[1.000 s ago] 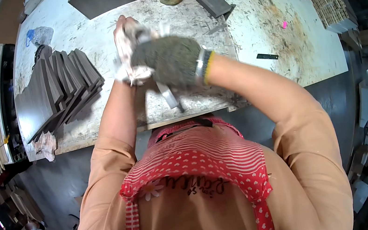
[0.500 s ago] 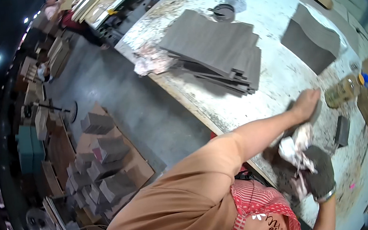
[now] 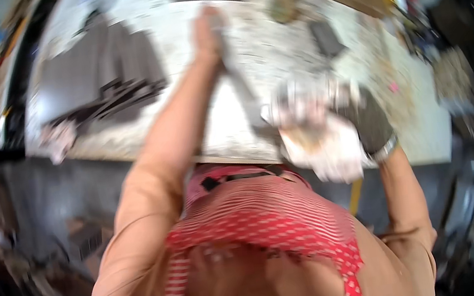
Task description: The person wipes a wooden piece with a cloth, applies liquid from a bottle to the cloth, and wipes the piece again before setting it aside to repeat the process with another piece.
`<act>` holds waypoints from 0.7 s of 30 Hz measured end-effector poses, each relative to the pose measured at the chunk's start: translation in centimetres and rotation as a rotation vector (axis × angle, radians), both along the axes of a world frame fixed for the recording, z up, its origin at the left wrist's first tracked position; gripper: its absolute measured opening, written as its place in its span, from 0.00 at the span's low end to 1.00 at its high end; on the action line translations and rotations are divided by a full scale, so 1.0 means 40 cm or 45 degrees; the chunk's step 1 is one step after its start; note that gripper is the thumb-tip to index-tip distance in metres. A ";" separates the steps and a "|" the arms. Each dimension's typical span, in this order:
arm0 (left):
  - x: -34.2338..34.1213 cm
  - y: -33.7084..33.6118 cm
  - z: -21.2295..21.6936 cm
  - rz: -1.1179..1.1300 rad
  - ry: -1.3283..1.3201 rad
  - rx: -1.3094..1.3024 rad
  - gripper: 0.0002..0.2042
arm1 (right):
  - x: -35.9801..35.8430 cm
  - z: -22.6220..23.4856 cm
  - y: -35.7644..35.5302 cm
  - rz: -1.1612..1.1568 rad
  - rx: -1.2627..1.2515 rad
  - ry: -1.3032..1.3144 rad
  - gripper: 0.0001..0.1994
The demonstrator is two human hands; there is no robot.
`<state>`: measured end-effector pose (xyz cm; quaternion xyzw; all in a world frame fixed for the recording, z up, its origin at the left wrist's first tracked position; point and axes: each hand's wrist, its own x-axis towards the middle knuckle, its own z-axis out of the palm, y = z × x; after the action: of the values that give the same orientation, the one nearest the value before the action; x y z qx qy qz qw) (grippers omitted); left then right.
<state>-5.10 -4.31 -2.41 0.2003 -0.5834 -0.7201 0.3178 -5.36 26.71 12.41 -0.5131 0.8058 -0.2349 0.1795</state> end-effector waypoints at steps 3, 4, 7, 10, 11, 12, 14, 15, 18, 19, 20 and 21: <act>-0.003 -0.004 0.075 -0.178 0.137 0.147 0.23 | -0.047 -0.037 0.054 -0.233 -0.054 0.639 0.16; -0.009 -0.013 0.056 -0.233 0.130 0.178 0.23 | -0.027 -0.021 0.023 -0.132 0.027 0.729 0.16; -0.022 0.014 0.047 -0.268 0.124 0.265 0.23 | 0.051 0.038 -0.184 -0.383 -0.356 -0.416 0.13; -0.041 0.036 0.045 -0.270 0.146 0.226 0.21 | 0.034 -0.086 -0.249 0.066 -0.266 -0.015 0.17; -0.037 0.020 0.029 -0.295 0.204 0.269 0.21 | 0.031 -0.116 -0.266 0.309 -0.222 0.175 0.19; -0.013 0.005 0.032 -0.375 0.156 0.341 0.21 | 0.076 -0.070 -0.272 0.279 -0.185 0.283 0.19; -0.008 0.019 0.049 -0.234 0.149 0.230 0.20 | 0.118 -0.038 -0.213 0.381 -0.275 0.126 0.17; -0.013 0.025 0.056 -0.234 0.123 0.155 0.20 | 0.126 -0.023 -0.190 0.380 -0.272 -0.183 0.15; -0.022 0.028 0.051 -0.210 0.068 0.116 0.22 | 0.080 -0.032 -0.233 0.328 -0.227 -0.113 0.14; -0.031 0.024 0.042 -0.200 0.038 0.027 0.23 | 0.052 -0.033 -0.269 0.297 -0.251 0.003 0.15; -0.044 0.024 0.049 -0.154 0.035 0.028 0.23 | 0.028 -0.050 -0.300 0.367 -0.227 0.235 0.15; -0.036 0.015 0.049 -0.225 0.033 0.150 0.23 | 0.016 -0.057 -0.319 0.437 -0.198 0.467 0.14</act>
<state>-6.56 -3.71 -0.44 0.1570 -0.5512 -0.7809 0.2484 -4.71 13.95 10.13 -0.6884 0.7057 -0.1653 0.0277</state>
